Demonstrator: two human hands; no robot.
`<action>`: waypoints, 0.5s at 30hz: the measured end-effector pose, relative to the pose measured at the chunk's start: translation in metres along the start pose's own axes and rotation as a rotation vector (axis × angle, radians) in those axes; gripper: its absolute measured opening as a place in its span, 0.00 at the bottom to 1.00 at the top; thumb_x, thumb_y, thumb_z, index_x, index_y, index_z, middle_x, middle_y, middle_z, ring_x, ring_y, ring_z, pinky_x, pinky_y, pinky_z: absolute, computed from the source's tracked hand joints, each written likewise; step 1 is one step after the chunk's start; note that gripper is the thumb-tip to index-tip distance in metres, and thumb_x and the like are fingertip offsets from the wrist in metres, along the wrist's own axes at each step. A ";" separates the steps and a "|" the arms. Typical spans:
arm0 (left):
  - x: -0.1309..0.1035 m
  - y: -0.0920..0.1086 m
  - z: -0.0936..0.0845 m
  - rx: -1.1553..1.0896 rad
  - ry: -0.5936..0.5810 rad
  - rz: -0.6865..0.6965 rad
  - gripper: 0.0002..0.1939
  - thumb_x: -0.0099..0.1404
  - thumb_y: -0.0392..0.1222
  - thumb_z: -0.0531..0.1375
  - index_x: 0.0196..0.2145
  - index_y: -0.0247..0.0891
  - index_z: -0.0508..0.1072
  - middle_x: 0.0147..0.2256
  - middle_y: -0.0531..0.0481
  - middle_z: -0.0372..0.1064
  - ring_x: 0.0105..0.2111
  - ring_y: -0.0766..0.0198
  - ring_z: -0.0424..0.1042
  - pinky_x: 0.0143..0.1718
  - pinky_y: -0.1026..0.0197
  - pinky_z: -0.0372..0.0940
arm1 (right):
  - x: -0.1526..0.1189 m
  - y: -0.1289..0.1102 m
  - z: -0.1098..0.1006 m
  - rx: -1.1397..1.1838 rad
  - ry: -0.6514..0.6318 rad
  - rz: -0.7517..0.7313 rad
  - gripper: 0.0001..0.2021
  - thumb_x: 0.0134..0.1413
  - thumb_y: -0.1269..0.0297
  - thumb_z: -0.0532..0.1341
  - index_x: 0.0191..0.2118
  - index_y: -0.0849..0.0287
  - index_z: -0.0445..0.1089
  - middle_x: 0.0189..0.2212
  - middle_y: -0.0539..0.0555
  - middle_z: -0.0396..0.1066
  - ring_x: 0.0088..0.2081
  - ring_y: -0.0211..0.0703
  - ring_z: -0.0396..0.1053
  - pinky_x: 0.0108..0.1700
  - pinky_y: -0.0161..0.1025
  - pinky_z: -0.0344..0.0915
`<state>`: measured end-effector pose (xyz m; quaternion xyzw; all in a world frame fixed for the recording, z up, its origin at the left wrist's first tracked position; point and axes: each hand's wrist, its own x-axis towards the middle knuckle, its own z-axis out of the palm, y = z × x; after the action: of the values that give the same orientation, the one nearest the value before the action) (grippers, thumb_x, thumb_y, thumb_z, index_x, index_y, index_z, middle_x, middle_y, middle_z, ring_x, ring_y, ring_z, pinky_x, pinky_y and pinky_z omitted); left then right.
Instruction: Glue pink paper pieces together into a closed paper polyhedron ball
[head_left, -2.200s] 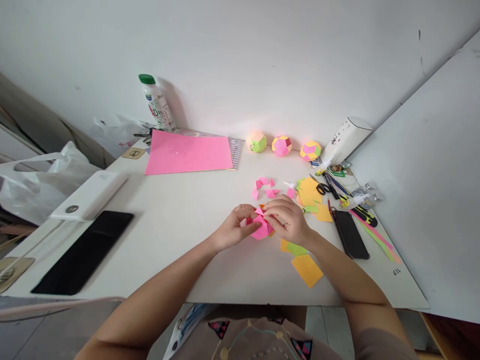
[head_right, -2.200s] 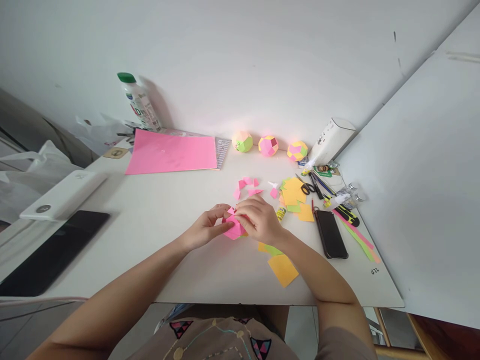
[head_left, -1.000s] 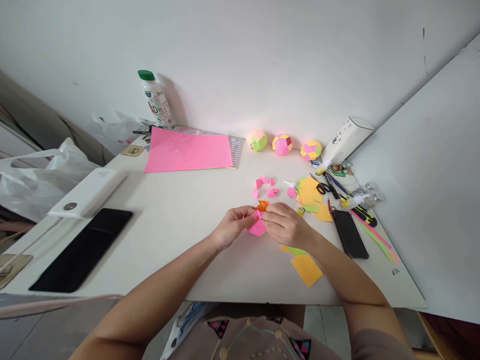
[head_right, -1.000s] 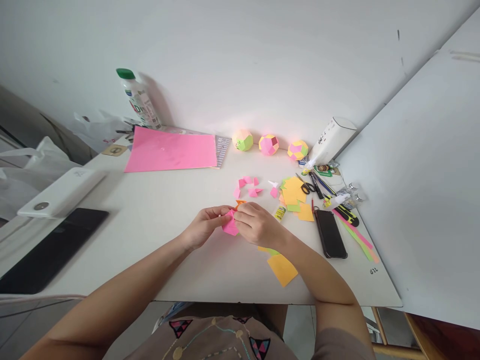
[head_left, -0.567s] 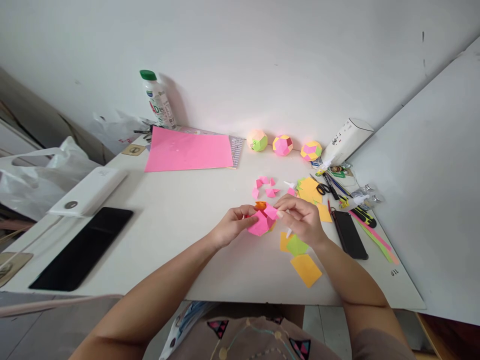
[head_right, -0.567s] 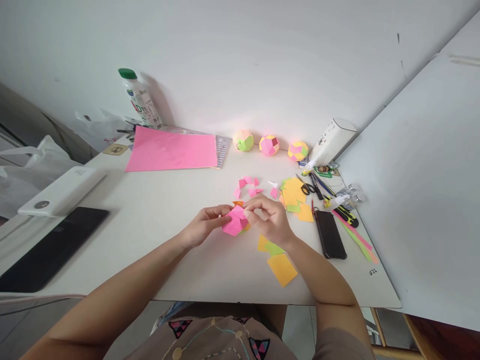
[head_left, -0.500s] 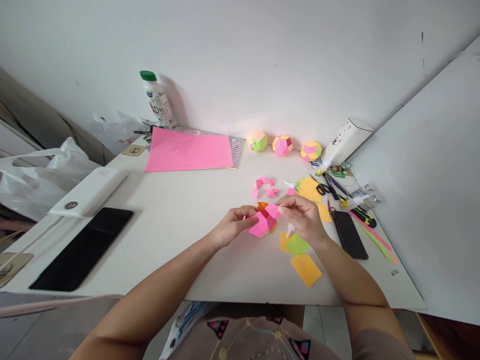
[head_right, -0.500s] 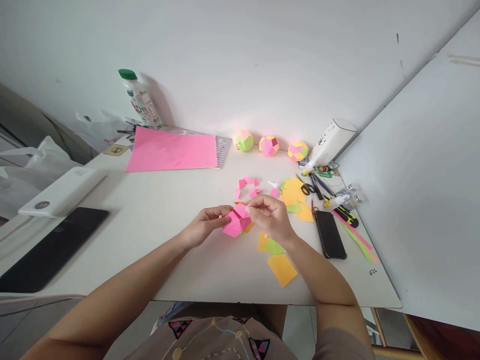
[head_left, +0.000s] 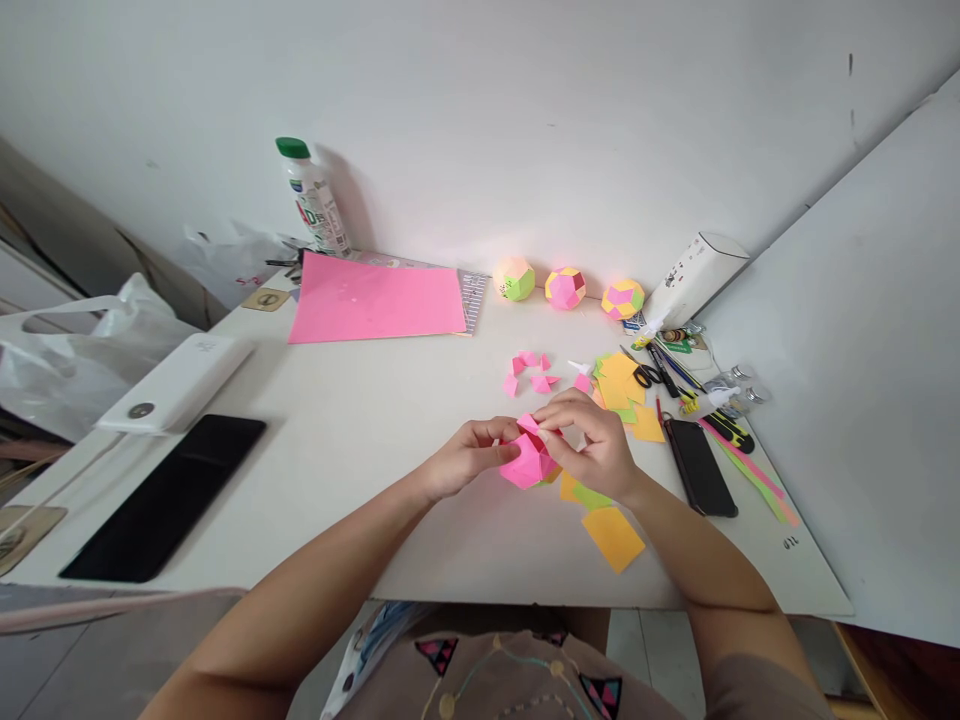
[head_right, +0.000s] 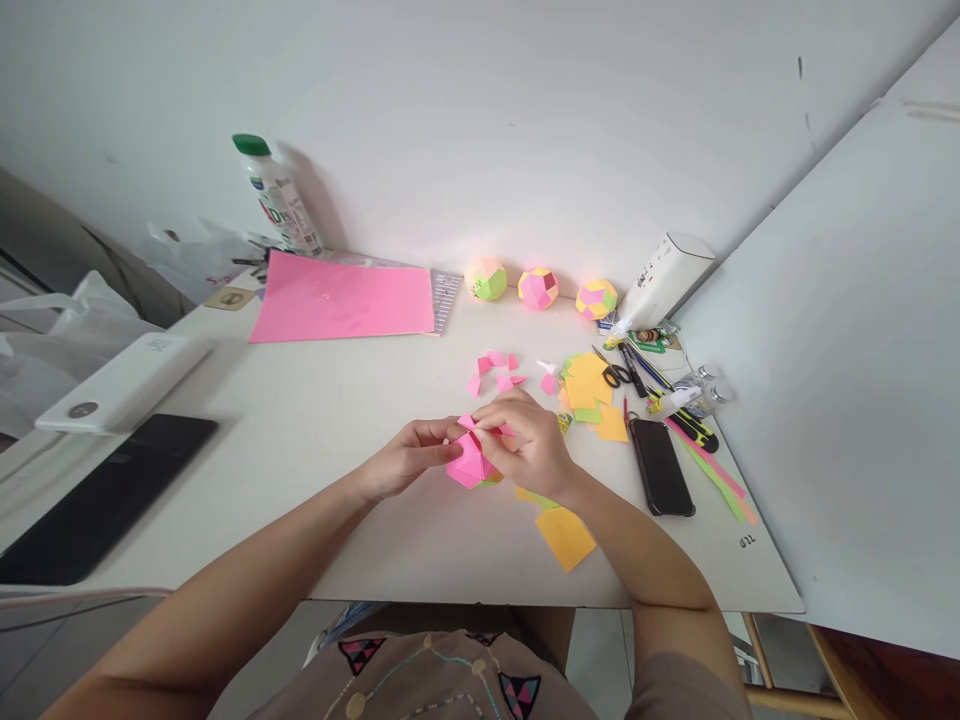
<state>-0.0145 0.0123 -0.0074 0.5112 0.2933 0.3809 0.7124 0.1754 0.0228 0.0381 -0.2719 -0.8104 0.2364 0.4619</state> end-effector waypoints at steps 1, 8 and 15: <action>0.000 0.000 0.000 0.000 0.002 -0.005 0.07 0.59 0.42 0.62 0.30 0.36 0.77 0.34 0.49 0.67 0.35 0.63 0.65 0.41 0.59 0.59 | 0.000 0.001 0.001 -0.046 -0.011 -0.062 0.08 0.51 0.77 0.60 0.32 0.56 0.71 0.30 0.54 0.75 0.35 0.44 0.69 0.36 0.44 0.70; 0.001 0.000 0.000 -0.095 -0.060 -0.003 0.06 0.59 0.41 0.61 0.30 0.36 0.76 0.36 0.47 0.70 0.39 0.59 0.67 0.45 0.56 0.60 | 0.003 0.002 0.001 -0.093 -0.139 -0.246 0.10 0.51 0.78 0.59 0.34 0.55 0.69 0.30 0.54 0.76 0.35 0.44 0.68 0.36 0.45 0.70; 0.003 -0.001 -0.006 0.066 -0.004 0.047 0.07 0.59 0.41 0.59 0.27 0.36 0.73 0.37 0.47 0.67 0.40 0.58 0.66 0.44 0.56 0.60 | 0.003 -0.003 -0.015 0.128 -0.029 0.221 0.03 0.53 0.70 0.60 0.30 0.57 0.69 0.30 0.53 0.72 0.35 0.42 0.70 0.39 0.42 0.68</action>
<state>-0.0174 0.0173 -0.0100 0.5421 0.2923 0.3863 0.6867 0.1861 0.0247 0.0488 -0.3262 -0.7654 0.3408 0.4377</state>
